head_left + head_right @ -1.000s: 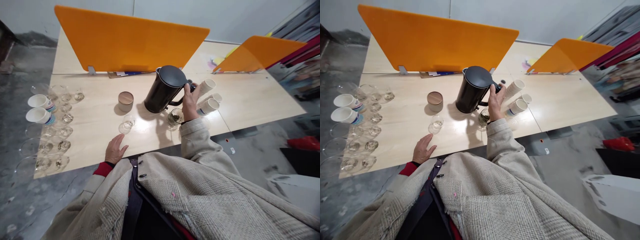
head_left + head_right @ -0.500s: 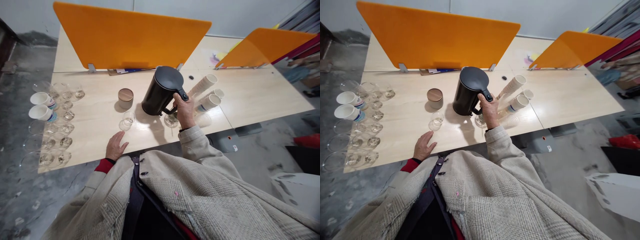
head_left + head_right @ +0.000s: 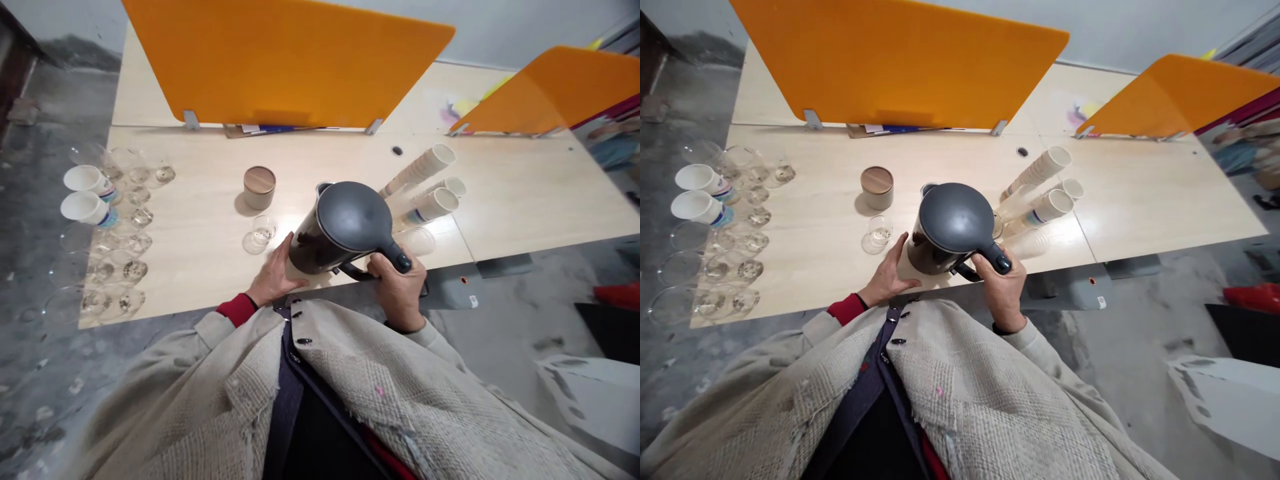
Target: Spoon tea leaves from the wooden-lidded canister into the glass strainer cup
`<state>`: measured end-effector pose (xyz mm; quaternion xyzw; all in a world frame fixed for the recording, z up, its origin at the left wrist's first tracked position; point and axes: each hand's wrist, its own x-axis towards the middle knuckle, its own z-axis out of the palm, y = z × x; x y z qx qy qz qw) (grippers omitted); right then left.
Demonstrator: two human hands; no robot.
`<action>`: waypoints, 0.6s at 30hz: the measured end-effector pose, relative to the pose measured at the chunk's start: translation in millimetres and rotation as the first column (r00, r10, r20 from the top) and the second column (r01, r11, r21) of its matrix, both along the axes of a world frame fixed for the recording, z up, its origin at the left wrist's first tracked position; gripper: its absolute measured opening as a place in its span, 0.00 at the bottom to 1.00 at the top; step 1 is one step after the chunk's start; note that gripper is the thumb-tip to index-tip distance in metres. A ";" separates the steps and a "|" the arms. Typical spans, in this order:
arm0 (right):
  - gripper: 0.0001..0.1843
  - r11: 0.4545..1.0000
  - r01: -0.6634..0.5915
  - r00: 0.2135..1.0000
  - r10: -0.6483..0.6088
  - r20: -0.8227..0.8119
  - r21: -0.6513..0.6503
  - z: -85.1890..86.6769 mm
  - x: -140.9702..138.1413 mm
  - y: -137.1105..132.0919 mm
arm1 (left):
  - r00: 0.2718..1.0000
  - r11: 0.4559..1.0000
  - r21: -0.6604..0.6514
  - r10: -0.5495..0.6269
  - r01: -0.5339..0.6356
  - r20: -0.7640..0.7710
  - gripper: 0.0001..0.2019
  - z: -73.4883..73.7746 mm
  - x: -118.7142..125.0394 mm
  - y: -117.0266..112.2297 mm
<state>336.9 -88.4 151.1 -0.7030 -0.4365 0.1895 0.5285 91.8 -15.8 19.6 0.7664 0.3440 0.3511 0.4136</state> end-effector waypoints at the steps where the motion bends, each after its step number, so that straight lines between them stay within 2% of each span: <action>1: 0.17 1.000 0.009 1.000 -0.009 0.024 -0.001 4.7 -0.4 -4.8 | 0.999 0.999 -0.041 0.000 0.002 0.047 0.65 3.2 7.1 3.9; 4: 0.13 1.000 0.022 0.998 -0.022 0.061 -0.002 21.5 -2.4 -11.5 | 0.982 0.988 -0.149 -0.014 0.043 0.188 0.73 12.8 21.4 10.6; 6: 0.12 1.000 0.005 0.997 -0.003 0.073 -0.026 33.6 -4.0 -12.0 | 0.970 0.979 -0.193 -0.021 0.069 0.243 0.74 18.7 25.6 9.5; 9: 0.12 0.996 -0.058 0.993 0.065 0.102 -0.070 51.8 -6.5 -10.8 | 0.956 0.967 -0.244 -0.002 0.077 0.295 0.73 25.6 27.6 0.3; 13: 0.13 0.983 -0.137 0.963 0.161 0.217 -0.120 73.1 -9.8 -5.2 | 0.939 0.942 -0.329 0.057 0.062 0.338 0.70 31.6 28.9 -15.2; 18: 0.15 0.957 -0.240 0.918 0.278 0.282 -0.161 85.6 -11.8 10.9 | 0.909 0.868 -0.486 0.119 0.100 0.400 0.66 34.7 31.2 -27.6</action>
